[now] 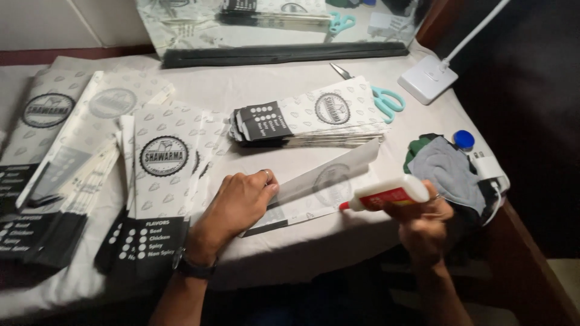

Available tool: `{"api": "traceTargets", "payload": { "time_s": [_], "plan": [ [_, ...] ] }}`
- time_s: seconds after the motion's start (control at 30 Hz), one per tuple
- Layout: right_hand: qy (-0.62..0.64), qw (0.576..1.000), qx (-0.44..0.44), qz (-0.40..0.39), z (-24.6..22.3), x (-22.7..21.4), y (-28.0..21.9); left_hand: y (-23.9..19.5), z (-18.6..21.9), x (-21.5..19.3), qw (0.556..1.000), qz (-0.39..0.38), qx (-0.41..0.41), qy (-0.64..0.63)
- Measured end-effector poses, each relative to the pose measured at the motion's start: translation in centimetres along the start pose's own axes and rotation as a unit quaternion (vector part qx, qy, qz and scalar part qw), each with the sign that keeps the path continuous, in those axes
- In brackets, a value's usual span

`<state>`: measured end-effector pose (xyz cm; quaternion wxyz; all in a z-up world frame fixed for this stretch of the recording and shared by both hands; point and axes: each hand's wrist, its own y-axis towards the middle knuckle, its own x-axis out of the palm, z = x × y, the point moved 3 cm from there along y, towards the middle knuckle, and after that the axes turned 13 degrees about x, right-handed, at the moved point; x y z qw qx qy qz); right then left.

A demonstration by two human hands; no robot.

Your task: Applying glue to the edges of printed paper sheets and folding them to assemble food packaging sleeves.

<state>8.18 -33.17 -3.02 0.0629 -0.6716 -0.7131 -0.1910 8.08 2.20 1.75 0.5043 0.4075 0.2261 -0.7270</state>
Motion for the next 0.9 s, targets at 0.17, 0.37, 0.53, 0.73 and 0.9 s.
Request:
{"api": "traceTargets", "payload": {
  "time_s": [0.17,0.37,0.53,0.73,0.9],
  "plan": [
    [-0.07,0.996,0.049,0.027,1.4,7.8,-1.7,0.9,-0.2,-0.5,0.999,-0.031,-0.028,-0.034],
    [-0.025,0.991,0.134,-0.013,3.7,14.2,-3.3,1.4,-0.8,-0.9,0.997,-0.045,-0.049,-0.044],
    [-0.037,0.987,0.152,-0.047,4.7,17.2,-3.5,1.6,-1.1,-0.8,0.996,-0.074,-0.054,-0.022],
    [-0.082,0.975,0.144,0.148,3.3,6.0,-1.1,-1.0,1.4,-0.7,0.996,-0.021,-0.02,-0.088],
    [-0.281,0.93,0.137,0.196,-4.9,0.5,2.0,-3.1,2.9,3.6,0.983,0.13,0.116,0.048]
  ]
}}
